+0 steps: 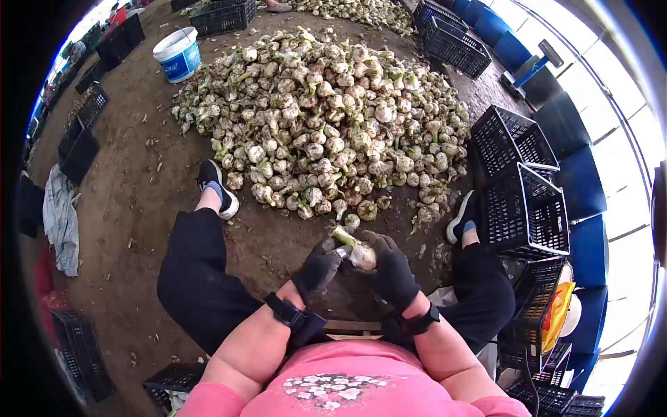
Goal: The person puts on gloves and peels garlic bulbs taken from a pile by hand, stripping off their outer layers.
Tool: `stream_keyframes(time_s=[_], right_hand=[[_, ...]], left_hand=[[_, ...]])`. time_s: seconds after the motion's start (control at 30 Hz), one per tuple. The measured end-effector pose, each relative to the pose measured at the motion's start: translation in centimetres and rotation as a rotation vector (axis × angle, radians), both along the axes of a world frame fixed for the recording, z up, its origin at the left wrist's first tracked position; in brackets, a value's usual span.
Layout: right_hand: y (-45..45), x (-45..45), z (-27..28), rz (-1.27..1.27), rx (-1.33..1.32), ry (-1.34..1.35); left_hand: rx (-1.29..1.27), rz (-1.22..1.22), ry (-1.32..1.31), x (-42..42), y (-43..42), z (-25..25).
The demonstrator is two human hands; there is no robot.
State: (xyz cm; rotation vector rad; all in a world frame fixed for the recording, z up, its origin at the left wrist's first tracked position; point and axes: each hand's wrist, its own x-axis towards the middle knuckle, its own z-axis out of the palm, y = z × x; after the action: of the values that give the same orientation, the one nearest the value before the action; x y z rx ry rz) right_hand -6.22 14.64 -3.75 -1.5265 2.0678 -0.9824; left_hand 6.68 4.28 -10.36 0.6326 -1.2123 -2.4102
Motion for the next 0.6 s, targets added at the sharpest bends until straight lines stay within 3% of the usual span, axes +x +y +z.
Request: stream_keyframes(time_s=[0.07, 0.13, 0.17, 0.23, 0.27, 0.33, 0.37, 0.43, 0.47, 0.57, 0.6], right_hand=[[0.1, 0.0, -0.3, 0.008, 0.029, 0.041], [0.1, 0.7, 1.4, -0.091, 0.081, -0.402], [0.2, 0.6, 0.8, -0.093, 0.082, -0.401], [0.1, 0.5, -0.3, -0.147, 0.019, -0.932], [0.1, 0.5, -0.7, -0.148, 0.017, -0.933], [-0.3, 1.1, -0.5, -0.091, -0.109, -0.153], [-0.3, 1.1, -0.4, -0.092, -0.109, -0.156], [-0.3, 1.2, -0.4, -0.061, -0.124, 0.246], [-0.1, 1.3, -0.5, -0.065, -0.124, 0.244], [0.6, 1.2, -1.0, -0.064, -0.155, 0.092], [0.7, 1.0, -1.3, -0.175, -0.18, -0.574]], left_hand=[[-0.007, -0.006, -0.028, 0.0, 0.0, -0.1], [-0.022, 0.07, -0.044, 0.0, 0.1, 0.7], [-0.02, 0.068, -0.044, 0.1, -0.1, 0.6], [0.11, -0.001, 0.036, 0.5, -0.6, 0.3], [0.109, -0.003, 0.035, 0.1, -0.5, -0.4], [-0.255, 0.216, -0.208, -1.0, 0.5, -2.0], [-0.256, 0.215, -0.211, -1.1, 0.9, -2.3], [-0.344, 0.331, -0.04, -1.4, 1.1, -0.9], [-0.173, 0.259, -0.02, -1.2, 1.1, -0.3], [-0.185, 0.26, -0.133, -1.4, 1.4, 0.1], [-0.185, 0.257, -0.129, -1.4, 1.4, 0.3]])
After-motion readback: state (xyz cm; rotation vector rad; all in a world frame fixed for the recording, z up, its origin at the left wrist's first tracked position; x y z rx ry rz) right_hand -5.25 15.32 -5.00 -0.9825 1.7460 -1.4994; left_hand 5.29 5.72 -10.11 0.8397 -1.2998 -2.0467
